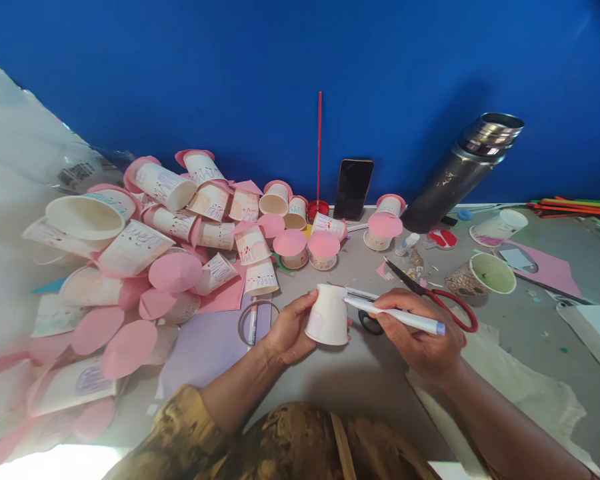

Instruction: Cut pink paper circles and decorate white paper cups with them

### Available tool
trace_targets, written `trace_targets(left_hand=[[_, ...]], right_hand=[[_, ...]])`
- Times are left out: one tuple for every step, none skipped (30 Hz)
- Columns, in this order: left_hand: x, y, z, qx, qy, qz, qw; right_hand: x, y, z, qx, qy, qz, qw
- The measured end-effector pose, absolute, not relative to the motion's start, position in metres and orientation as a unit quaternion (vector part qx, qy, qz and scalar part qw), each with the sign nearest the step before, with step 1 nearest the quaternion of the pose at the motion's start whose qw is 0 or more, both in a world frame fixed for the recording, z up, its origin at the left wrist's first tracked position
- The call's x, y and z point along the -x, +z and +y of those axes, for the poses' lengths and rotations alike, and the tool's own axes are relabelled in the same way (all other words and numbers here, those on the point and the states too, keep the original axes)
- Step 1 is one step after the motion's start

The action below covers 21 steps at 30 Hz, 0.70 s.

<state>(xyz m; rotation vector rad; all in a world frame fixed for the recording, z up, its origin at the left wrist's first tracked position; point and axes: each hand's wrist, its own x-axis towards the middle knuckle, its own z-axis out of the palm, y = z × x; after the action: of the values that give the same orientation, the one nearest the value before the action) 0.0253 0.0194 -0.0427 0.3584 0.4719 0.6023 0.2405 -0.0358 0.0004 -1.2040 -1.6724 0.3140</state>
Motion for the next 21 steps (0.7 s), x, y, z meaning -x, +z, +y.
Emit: trace_targets(left_hand=[[-0.0245,-0.0429,0.0198,-0.172,0.291,0.223,0.915],[-0.024,-0.0432,0.0201,-0.17,0.29,0.217,0.916],[-0.0236,-0.0436,0.0204,-0.168,0.289,0.213,0.918],[-0.0233,-0.044,0.0206,-0.167,0.286,0.209,0.92],[-0.0233,-0.0444,0.0207,-0.167,0.283,0.206,0.922],[-0.0233,-0.0448,0.0207,-0.166,0.281,0.204,0.923],[-0.0234,-0.0451,0.0206,-0.166,0.28,0.202,0.924],[-0.0236,-0.0452,0.0204,-0.165,0.28,0.202,0.924],[-0.0239,-0.0451,0.0203,-0.165,0.28,0.203,0.924],[-0.0241,-0.045,0.0201,-0.164,0.281,0.205,0.923],[-0.0244,-0.0447,0.02,-0.162,0.282,0.208,0.923],[-0.0246,-0.0444,0.02,-0.16,0.281,0.211,0.923],[-0.0249,-0.044,0.02,-0.158,0.279,0.214,0.923],[-0.0251,-0.0436,0.02,-0.154,0.279,0.216,0.923],[-0.0253,-0.0433,0.0201,-0.15,0.279,0.217,0.923],[-0.0255,-0.043,0.0201,-0.145,0.28,0.217,0.924],[-0.0256,-0.0428,0.0202,-0.142,0.282,0.216,0.924],[-0.0257,-0.0427,0.0201,-0.139,0.284,0.214,0.924],[-0.0256,-0.0426,0.0201,-0.137,0.285,0.212,0.925],[-0.0255,-0.0425,0.02,-0.135,0.286,0.21,0.925],[-0.0254,-0.0425,0.02,-0.134,0.285,0.209,0.926]], right_hand=[[-0.2411,0.0004,-0.0359,0.499,0.127,-0.693,0.504],[-0.2415,0.0006,-0.0359,0.5,0.127,-0.693,0.503],[-0.2419,0.001,-0.036,0.502,0.127,-0.693,0.502],[-0.242,0.0016,-0.0359,0.504,0.127,-0.692,0.501],[-0.242,0.0023,-0.0359,0.505,0.128,-0.69,0.503],[-0.242,0.0029,-0.0358,0.504,0.128,-0.689,0.505],[-0.2418,0.0036,-0.0356,0.502,0.128,-0.689,0.506],[-0.2416,0.0041,-0.0355,0.501,0.129,-0.689,0.507],[-0.2415,0.0045,-0.0353,0.5,0.128,-0.69,0.508],[-0.2413,0.0046,-0.0351,0.497,0.126,-0.692,0.508],[-0.2411,0.0047,-0.0348,0.493,0.122,-0.695,0.508],[-0.241,0.0045,-0.0346,0.487,0.119,-0.699,0.509],[-0.2408,0.0042,-0.0345,0.479,0.117,-0.704,0.511],[-0.2406,0.0037,-0.0344,0.469,0.118,-0.709,0.513],[-0.2405,0.0033,-0.0343,0.459,0.121,-0.714,0.515],[-0.2404,0.003,-0.0343,0.451,0.125,-0.718,0.515],[-0.2403,0.0028,-0.0342,0.447,0.13,-0.72,0.514],[-0.2403,0.0028,-0.0342,0.445,0.133,-0.722,0.513],[-0.2404,0.0031,-0.0341,0.443,0.135,-0.723,0.512],[-0.2406,0.0036,-0.0341,0.443,0.136,-0.724,0.512],[-0.2407,0.0041,-0.0341,0.44,0.138,-0.725,0.512]])
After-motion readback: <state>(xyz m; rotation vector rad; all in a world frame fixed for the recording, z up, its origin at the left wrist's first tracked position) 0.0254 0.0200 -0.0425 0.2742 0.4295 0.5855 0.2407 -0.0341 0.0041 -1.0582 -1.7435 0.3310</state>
